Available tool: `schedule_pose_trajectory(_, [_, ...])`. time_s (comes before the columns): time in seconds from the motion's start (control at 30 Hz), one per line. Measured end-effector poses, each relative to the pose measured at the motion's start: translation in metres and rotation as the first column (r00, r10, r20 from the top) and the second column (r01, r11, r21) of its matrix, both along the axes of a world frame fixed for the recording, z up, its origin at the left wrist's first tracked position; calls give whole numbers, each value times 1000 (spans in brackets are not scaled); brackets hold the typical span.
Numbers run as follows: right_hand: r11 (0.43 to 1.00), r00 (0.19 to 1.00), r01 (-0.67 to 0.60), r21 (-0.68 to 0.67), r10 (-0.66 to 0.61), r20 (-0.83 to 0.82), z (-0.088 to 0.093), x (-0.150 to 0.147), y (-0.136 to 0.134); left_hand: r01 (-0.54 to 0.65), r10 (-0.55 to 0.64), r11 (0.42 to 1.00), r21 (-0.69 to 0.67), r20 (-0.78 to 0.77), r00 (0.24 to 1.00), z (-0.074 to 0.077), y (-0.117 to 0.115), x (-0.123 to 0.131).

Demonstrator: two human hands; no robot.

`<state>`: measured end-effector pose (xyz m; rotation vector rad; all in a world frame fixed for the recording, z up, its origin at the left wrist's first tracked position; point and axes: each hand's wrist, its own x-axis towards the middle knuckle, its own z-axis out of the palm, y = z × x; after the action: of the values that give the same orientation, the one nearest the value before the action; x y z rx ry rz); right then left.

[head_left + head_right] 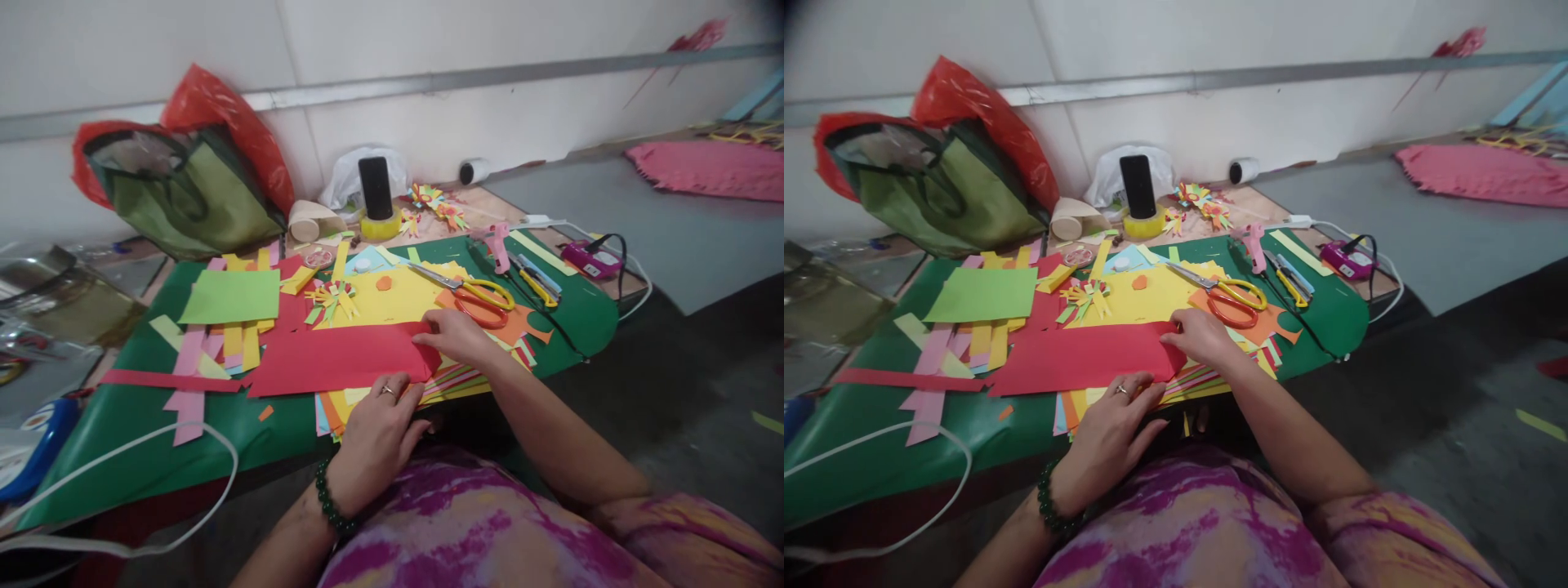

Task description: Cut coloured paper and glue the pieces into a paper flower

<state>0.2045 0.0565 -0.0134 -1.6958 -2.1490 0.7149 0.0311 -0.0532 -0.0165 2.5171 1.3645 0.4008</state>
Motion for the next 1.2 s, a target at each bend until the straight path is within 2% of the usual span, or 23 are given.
schedule_pose_trajectory(0.1, [1000, 964, -2, 7, 3, -265, -1, 4, -4, -8, -10, 996, 88, 211, 978, 2, -9, -3])
schedule_pose_trajectory(0.17, [999, 879, 16, -50, -38, -475, 4, 6, -10, -14, -17, 997, 79, 382, 924, 8, -17, -4])
schedule_pose_trajectory(0.23, [996, 780, 23, -91, -74, -621, 13, 8, -17, 11, 32, 997, -80, 511, 859, 14, -20, -4])
schedule_pose_trajectory(0.3, [996, 702, 57, -74, -93, -706, 24, 7, -25, 51, 180, 936, -347, 600, 779, 19, -16, -2])
schedule_pose_trajectory(0.37, [994, 649, 103, -47, -102, -754, 34, 6, -32, 97, 381, 815, -571, 655, 652, 21, -7, 2])
schedule_pose_trajectory(0.4, [992, 634, 118, -35, -102, -766, 36, 4, -36, 120, 467, 764, -634, 672, 574, 21, 0, 4])
schedule_pose_trajectory(0.47, [992, 624, 125, -19, -93, -776, 38, 1, -41, 132, 582, 715, -687, 689, 432, 19, 12, 7])
schedule_pose_trajectory(0.53, [994, 624, 111, -11, -78, -777, 35, -1, -44, 115, 630, 707, -697, 696, 344, 17, 21, 10])
schedule_pose_trajectory(0.67, [994, 619, 105, 2, -64, -782, 27, -4, -43, 119, 646, 705, -699, 702, 300, 14, 29, 13])
schedule_pose_trajectory(0.77, [999, 602, 47, -18, -43, -798, 23, -3, -40, 121, 662, 696, -707, 698, 274, 13, 32, 13])
schedule_pose_trajectory(0.87, [1000, 598, 22, 3, -11, -801, 16, 8, -34, 92, 692, 685, -722, 685, 226, 17, 36, 11])
schedule_pose_trajectory(0.9, [998, 632, 49, 41, 1, -775, 13, 16, -30, 90, 700, 679, -729, 679, 222, 19, 38, 10])
schedule_pose_trajectory(0.97, [981, 774, 110, 162, 17, -633, 8, 36, -20, 94, 713, 658, -747, 658, 242, 22, 41, 5])
schedule_pose_trajectory(1.03, [956, 949, 101, 275, -9, -314, 3, 59, -8, 94, 720, 640, -762, 638, 271, 24, 44, -1])
schedule_pose_trajectory(1.07, [956, 991, 87, 280, -53, -124, 2, 69, -1, 88, 726, 633, -769, 630, 277, 24, 45, -3])
schedule_pose_trajectory(1.13, [978, 976, 59, 202, -99, 196, 3, 82, 9, 76, 737, 629, -774, 625, 257, 24, 48, -7])
schedule_pose_trajectory(1.2, [993, 922, 52, 106, -89, 377, 7, 85, 17, 81, 742, 632, -771, 632, 224, 22, 50, -8])
